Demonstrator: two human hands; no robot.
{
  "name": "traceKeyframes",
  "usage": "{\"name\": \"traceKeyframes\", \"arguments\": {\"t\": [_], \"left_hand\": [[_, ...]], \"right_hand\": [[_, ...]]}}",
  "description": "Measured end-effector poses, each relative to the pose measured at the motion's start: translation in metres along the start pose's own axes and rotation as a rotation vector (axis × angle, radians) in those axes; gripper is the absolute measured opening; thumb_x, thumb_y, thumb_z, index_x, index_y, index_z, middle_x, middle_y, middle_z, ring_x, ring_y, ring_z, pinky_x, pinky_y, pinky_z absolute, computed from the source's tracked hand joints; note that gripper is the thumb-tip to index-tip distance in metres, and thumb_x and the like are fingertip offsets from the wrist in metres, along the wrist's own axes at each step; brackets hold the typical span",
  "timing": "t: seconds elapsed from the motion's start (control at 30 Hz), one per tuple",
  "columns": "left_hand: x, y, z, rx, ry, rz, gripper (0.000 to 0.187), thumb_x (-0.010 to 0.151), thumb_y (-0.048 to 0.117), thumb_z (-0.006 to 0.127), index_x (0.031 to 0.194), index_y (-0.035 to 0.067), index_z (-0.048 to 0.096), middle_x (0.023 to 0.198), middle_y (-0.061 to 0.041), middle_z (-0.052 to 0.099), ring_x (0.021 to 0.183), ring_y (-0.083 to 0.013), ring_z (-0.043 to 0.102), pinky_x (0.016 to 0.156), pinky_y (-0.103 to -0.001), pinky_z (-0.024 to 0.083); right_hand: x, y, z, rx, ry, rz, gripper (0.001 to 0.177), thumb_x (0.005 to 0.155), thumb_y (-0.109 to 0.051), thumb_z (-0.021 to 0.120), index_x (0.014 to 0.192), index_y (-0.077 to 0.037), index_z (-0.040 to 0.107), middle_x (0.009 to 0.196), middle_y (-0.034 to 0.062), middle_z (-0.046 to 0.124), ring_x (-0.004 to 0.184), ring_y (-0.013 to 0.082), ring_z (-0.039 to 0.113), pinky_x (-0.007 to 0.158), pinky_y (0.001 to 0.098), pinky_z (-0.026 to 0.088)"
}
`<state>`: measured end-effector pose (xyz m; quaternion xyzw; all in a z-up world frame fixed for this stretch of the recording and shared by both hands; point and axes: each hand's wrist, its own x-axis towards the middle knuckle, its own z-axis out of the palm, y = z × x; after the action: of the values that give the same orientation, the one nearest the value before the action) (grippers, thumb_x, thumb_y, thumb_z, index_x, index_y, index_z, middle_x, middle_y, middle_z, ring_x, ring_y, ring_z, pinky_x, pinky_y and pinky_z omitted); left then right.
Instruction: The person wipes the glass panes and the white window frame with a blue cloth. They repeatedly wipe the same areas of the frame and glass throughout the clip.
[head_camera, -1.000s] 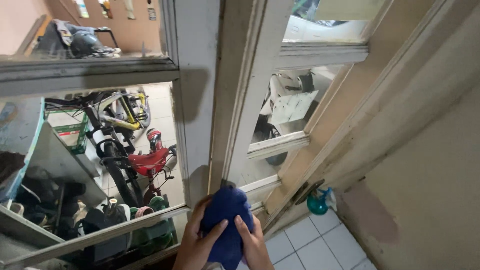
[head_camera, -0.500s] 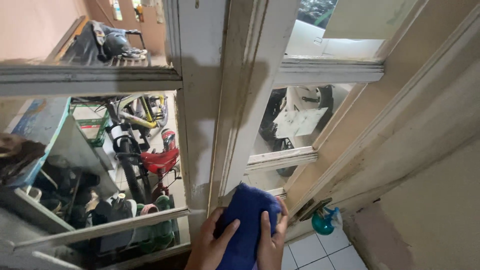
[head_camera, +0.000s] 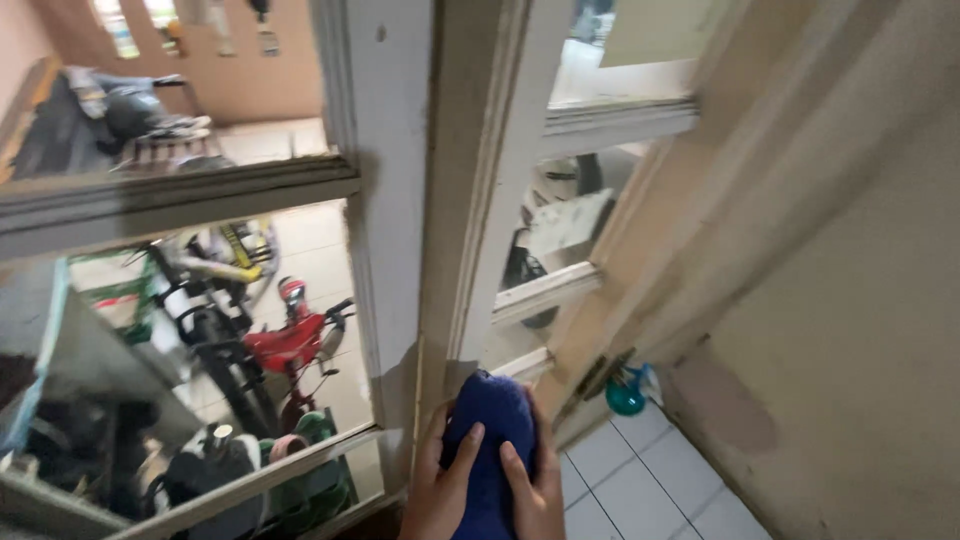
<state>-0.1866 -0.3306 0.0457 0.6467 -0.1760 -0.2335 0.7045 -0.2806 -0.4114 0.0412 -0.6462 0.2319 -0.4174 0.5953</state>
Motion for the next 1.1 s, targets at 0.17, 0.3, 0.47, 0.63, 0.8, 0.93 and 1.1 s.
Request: {"name": "traceKeyframes", "arguments": {"t": [0.17, 0.3, 0.47, 0.63, 0.8, 0.93, 1.1], "left_hand": [[-0.009, -0.044, 0.036, 0.086, -0.199, -0.094, 0.063, 0.09, 0.043, 0.066, 0.149, 0.027, 0.052, 0.157, 0.003, 0.053, 0.147, -0.0082, 0.045, 0.122, -0.027, 0.029], [-0.031, -0.006, 0.062, 0.155, -0.299, 0.314, 0.04, 0.102, 0.028, 0.049, 0.138, 0.011, 0.057, 0.129, -0.01, 0.056, 0.126, -0.0248, 0.056, 0.111, -0.037, 0.038], [-0.015, -0.008, 0.063, 0.334, -0.285, 0.217, 0.059, 0.099, 0.049, 0.047, 0.146, 0.015, 0.053, 0.134, -0.005, 0.056, 0.134, -0.0216, 0.047, 0.115, -0.037, 0.033], [0.003, 0.024, 0.085, 0.343, -0.182, 0.213, 0.069, 0.102, 0.044, 0.043, 0.163, 0.018, 0.025, 0.148, -0.006, 0.047, 0.144, -0.0218, 0.04, 0.119, -0.039, 0.029], [0.029, 0.023, 0.134, 0.315, 0.132, 0.561, 0.064, 0.102, 0.03, 0.053, 0.161, 0.018, 0.032, 0.138, -0.013, 0.048, 0.138, -0.0267, 0.042, 0.117, -0.045, 0.031], [0.033, 0.014, 0.145, 0.345, 0.313, 0.638, 0.045, 0.1, 0.031, 0.055, 0.142, 0.016, 0.054, 0.133, -0.009, 0.055, 0.129, -0.0252, 0.052, 0.106, -0.043, 0.049], [0.035, -0.01, 0.147, 0.285, 0.594, 0.381, 0.043, 0.091, 0.048, 0.052, 0.122, 0.022, 0.068, 0.114, 0.0, 0.067, 0.087, -0.0124, 0.069, 0.07, -0.03, 0.054]], "right_hand": [[-0.024, -0.007, -0.029, 0.021, 0.301, 0.519, 0.075, 0.082, -0.031, 0.071, 0.152, -0.014, 0.048, 0.146, 0.0098, 0.061, 0.131, 0.0168, 0.056, 0.112, 0.0315, 0.041], [-0.025, -0.024, -0.033, 0.08, 0.531, 0.583, 0.054, 0.087, -0.028, 0.069, 0.134, -0.002, 0.067, 0.124, 0.0177, 0.076, 0.112, 0.0229, 0.068, 0.1, 0.0348, 0.052], [0.009, 0.01, -0.051, -0.133, 0.495, 0.479, 0.048, 0.087, -0.039, 0.067, 0.124, -0.009, 0.074, 0.119, 0.0097, 0.079, 0.111, 0.0154, 0.068, 0.101, 0.0313, 0.051], [0.07, -0.009, -0.058, -0.237, 0.235, 0.326, 0.065, 0.093, -0.055, 0.044, 0.139, -0.011, 0.06, 0.137, 0.0119, 0.067, 0.134, 0.0193, 0.058, 0.114, 0.0337, 0.04], [0.155, -0.052, -0.085, -0.301, 0.229, 0.273, 0.061, 0.081, -0.047, 0.07, 0.132, -0.013, 0.068, 0.127, 0.0101, 0.074, 0.118, 0.0191, 0.068, 0.106, 0.0325, 0.048], [0.225, -0.067, -0.092, -0.281, 0.415, 0.07, 0.088, 0.078, -0.056, 0.073, 0.153, -0.016, 0.049, 0.137, 0.0141, 0.062, 0.124, 0.0268, 0.06, 0.106, 0.0377, 0.042], [0.265, -0.108, -0.047, -0.124, 0.261, -0.741, 0.069, 0.087, 0.004, 0.068, 0.15, -0.002, 0.043, 0.144, 0.0234, 0.053, 0.13, 0.0355, 0.056, 0.111, 0.0385, 0.044]]}}
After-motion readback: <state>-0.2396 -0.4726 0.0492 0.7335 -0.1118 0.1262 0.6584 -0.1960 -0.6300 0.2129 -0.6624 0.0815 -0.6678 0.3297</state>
